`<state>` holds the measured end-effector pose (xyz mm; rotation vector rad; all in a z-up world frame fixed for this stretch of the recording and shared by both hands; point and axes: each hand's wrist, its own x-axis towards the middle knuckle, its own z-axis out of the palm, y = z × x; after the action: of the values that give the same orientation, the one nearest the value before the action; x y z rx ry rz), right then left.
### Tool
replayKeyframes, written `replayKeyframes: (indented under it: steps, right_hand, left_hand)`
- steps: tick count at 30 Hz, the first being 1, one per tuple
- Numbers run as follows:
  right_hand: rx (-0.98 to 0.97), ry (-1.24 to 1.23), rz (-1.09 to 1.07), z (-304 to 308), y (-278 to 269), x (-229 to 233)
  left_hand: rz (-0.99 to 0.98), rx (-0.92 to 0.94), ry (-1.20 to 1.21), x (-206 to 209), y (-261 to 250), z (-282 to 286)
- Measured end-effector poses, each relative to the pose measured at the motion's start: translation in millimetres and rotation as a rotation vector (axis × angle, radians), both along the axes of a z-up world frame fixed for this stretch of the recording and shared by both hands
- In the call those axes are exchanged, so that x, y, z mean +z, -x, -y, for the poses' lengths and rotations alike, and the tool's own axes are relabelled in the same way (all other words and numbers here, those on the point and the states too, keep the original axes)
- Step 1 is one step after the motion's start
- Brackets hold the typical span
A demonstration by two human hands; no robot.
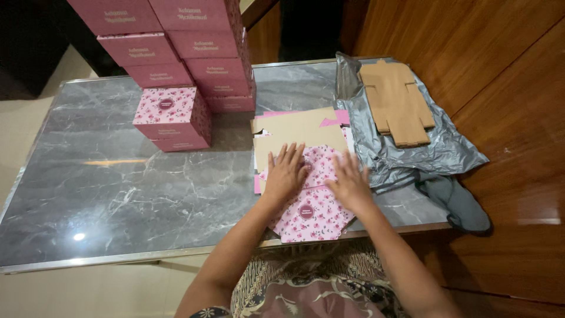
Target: The person folds a flat, pink floral-patterned cardboard sheet into a small box. They fold the side flaps and tuck the tabs into slots to form the box structure. The completed box is then placed on a stack of similar boxes.
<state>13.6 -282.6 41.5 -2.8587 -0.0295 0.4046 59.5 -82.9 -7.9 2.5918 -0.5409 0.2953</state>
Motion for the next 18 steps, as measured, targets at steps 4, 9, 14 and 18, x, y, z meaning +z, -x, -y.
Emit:
replayKeyframes:
  steps: [4,9,14,18]
  right_hand:
    - [-0.121,-0.124,0.137,34.2,0.6,-30.4]
    - [-0.158,-0.319,0.403,55.1,-0.6,-55.2]
    - [0.18,-0.715,0.704,75.1,7.3,-64.0]
    - [0.333,-0.621,0.783,94.4,14.5,-75.6]
  left_hand:
    - [-0.049,0.127,-0.006,20.2,-1.5,-13.1]
    - [0.15,0.025,0.166,19.5,0.3,-28.9]
    - [0.483,-0.405,0.219,6.1,26.4,-38.2]
    - [0.654,-0.606,0.098,27.8,79.3,-56.2]
